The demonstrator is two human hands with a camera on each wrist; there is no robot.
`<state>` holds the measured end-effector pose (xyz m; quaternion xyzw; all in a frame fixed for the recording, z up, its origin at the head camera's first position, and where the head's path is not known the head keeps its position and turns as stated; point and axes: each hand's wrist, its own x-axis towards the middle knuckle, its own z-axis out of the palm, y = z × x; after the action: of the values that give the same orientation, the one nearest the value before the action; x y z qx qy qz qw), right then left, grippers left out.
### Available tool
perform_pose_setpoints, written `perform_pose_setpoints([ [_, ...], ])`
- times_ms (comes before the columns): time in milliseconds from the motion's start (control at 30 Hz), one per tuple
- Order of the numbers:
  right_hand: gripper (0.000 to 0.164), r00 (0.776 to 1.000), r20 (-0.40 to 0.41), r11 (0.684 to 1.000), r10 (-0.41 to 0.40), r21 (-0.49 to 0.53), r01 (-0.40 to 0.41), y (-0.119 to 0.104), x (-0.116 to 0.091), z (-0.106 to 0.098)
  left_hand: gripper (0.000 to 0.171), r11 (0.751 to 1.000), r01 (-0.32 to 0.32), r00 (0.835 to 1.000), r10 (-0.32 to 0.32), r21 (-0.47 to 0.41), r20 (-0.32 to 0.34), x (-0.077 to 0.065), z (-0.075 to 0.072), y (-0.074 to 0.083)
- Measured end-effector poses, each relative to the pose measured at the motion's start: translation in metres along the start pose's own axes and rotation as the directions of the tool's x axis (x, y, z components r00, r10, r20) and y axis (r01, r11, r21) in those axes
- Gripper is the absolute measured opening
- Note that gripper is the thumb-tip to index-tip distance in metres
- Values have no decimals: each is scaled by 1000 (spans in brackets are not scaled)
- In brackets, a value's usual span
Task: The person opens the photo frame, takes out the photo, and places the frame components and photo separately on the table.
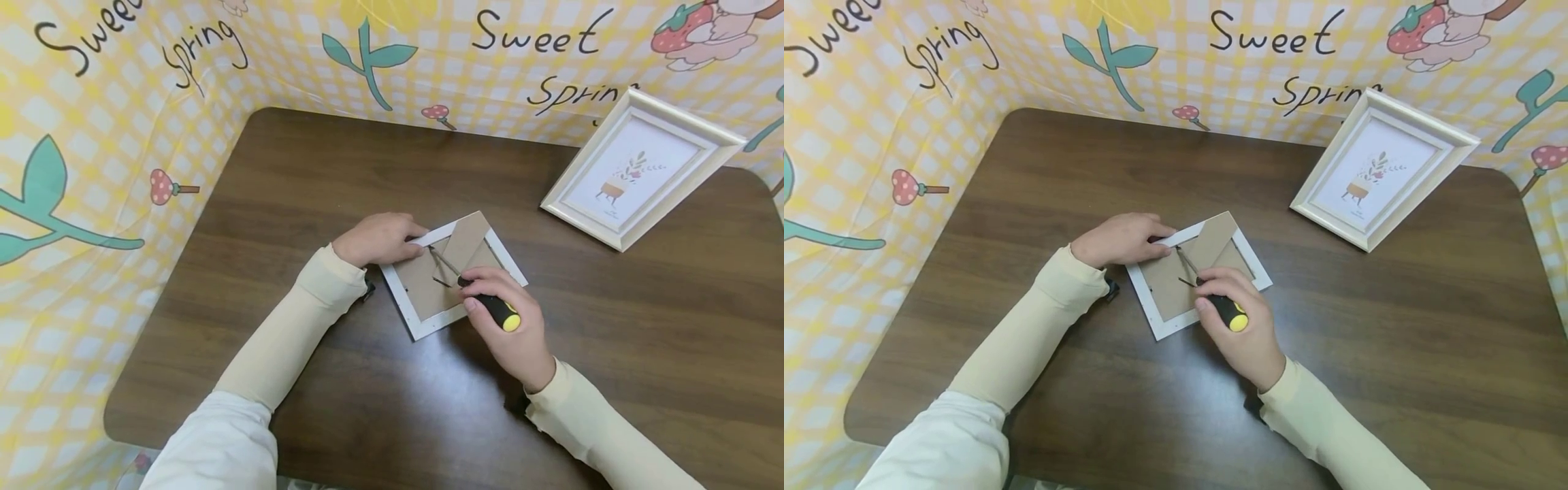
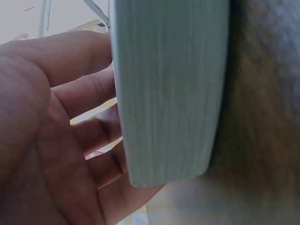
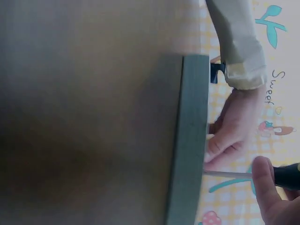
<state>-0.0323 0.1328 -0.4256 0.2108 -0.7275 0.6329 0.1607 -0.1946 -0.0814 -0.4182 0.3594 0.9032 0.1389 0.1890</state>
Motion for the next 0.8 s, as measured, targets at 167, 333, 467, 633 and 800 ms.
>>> perform_pose_setpoints([
  [167,21,999,14,998,-35,57,34,1,3,4,30,1000,7,1000,-7,6,13,-1,-4,-1],
  [333,18,997,82,1000,13,-1,-13,-8,20,-5,30,1000,10,1000,-10,5,18,0,-4,0],
  [467,13,983,144,993,110,-60,-102,-19,43,-13,22,1000,-1,1000,1,6,14,0,-2,1],
  [633,4,929,205,951,307,-114,-289,-31,78,-18,14,1000,-3,1000,3,5,7,1,-1,3],
  [800,11,862,229,891,453,-157,-426,-38,103,-17,10,1000,2,1000,-2,-8,12,2,-1,2],
])
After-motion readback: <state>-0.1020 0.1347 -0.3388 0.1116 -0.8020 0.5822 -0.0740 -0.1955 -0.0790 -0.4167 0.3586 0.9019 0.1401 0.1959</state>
